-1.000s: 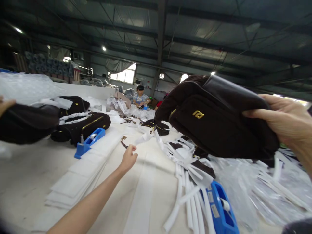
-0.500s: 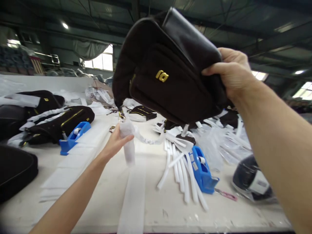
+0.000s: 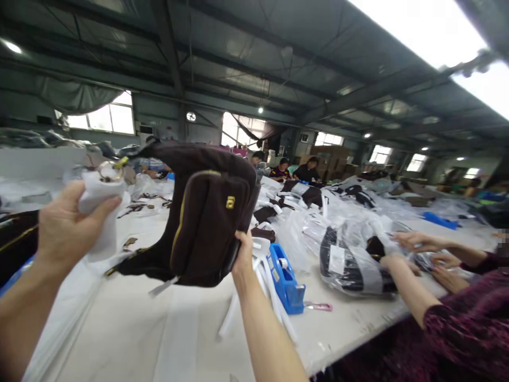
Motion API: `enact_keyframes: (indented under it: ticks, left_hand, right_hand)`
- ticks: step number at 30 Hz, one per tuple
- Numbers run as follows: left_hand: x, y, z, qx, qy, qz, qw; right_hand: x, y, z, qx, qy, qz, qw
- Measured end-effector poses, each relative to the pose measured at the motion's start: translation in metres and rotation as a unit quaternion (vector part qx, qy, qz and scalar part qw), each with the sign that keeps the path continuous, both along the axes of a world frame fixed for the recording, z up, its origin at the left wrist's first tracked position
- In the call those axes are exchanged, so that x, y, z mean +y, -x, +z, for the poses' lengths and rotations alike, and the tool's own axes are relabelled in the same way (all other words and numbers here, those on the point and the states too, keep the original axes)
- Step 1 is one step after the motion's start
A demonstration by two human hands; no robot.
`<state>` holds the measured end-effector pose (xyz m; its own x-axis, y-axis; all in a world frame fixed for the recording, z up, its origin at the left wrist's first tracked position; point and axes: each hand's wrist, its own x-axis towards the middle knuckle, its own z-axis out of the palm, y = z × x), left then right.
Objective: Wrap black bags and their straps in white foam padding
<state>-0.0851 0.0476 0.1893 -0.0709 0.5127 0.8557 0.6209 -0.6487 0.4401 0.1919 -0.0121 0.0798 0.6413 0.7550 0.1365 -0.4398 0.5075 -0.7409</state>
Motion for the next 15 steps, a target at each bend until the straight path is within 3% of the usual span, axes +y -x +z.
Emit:
enact_keyframes:
  ticks: [4,7,9,13,15]
  left_hand:
    - [0.012,-0.034,-0.057,0.099,0.032,-0.046,0.994]
    - [0.023,-0.054,-0.104,0.204,0.096,-0.067,0.972]
    - [0.028,-0.064,-0.126,0.289,0.150,-0.059,0.943]
    - [0.036,-0.076,-0.151,0.414,0.263,-0.024,0.871]
    - [0.038,-0.081,-0.162,0.437,0.283,0.000,0.854]
  right_hand:
    - [-0.008,0.018,-0.091,0.027,0.105,0.018,0.994]
    - [-0.024,0.019,-0.120,0.017,0.184,0.039,0.982]
    - [-0.040,0.009,-0.113,-0.013,0.208,0.069,0.976]
    - [-0.077,-0.056,-0.059,-0.169,0.229,0.168,0.944]
    - [-0.089,-0.113,-0.036,-0.234,0.221,0.068,0.944]
